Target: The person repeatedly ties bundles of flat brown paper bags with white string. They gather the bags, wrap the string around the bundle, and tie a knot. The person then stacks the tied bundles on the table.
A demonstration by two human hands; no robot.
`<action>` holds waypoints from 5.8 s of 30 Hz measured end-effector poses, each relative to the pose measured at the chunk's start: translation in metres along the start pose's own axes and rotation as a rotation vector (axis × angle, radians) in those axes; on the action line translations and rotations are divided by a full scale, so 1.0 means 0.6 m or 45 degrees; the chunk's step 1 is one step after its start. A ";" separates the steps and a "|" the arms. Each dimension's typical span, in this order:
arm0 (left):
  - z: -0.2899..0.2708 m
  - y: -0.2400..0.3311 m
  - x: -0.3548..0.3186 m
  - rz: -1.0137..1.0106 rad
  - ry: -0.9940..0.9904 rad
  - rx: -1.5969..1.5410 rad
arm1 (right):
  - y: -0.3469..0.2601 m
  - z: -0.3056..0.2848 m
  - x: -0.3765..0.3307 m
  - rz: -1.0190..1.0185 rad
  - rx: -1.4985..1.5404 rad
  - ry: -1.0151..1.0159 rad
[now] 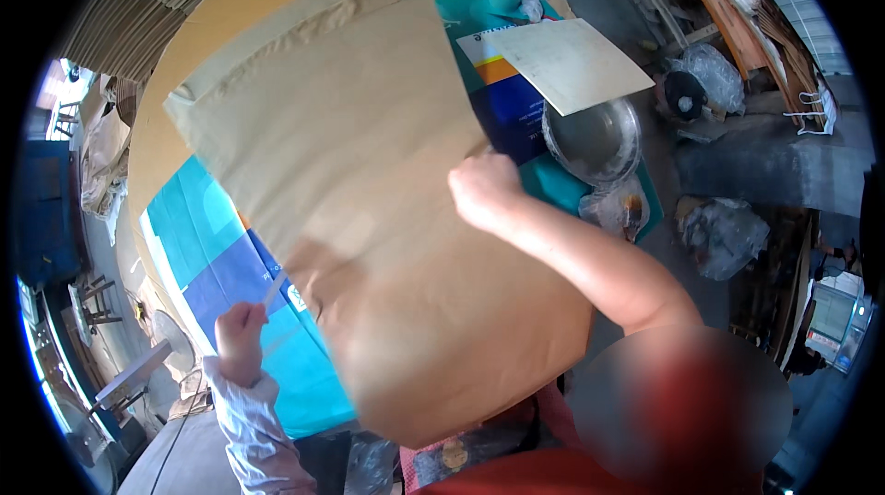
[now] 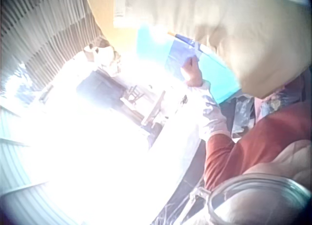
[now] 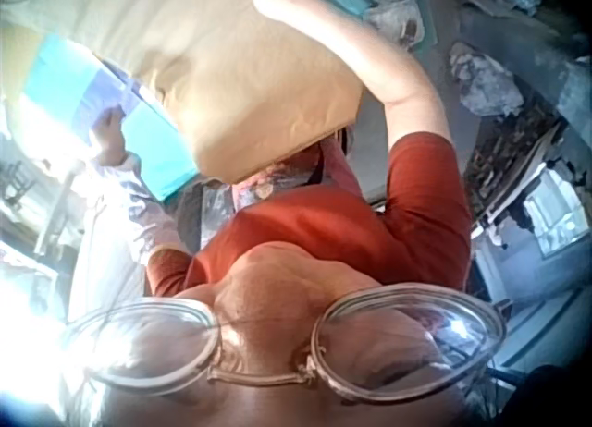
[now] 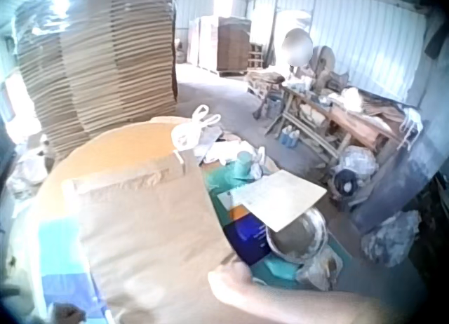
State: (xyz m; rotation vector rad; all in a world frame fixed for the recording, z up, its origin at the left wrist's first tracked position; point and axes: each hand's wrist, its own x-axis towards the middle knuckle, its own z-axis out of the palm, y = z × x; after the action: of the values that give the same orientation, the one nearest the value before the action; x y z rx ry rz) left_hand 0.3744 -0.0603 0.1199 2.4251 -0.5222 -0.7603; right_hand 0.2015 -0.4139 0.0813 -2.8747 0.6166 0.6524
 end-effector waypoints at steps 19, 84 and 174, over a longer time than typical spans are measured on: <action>0.079 -0.353 0.062 -0.521 0.335 -0.103 | -0.050 0.130 0.038 0.041 0.791 -0.015; 0.296 0.160 0.199 -0.506 -1.021 -0.861 | -0.018 0.235 0.014 -0.057 0.905 0.348; 0.114 0.266 -0.022 0.634 -0.532 -0.219 | -0.043 0.005 -0.076 -0.783 2.201 -0.015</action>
State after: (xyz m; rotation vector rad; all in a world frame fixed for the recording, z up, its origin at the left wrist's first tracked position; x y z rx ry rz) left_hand 0.2910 -0.2037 0.1726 1.8597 -1.1193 -1.0345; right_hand 0.1738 -0.3735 0.0998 -1.2468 0.0685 -0.0723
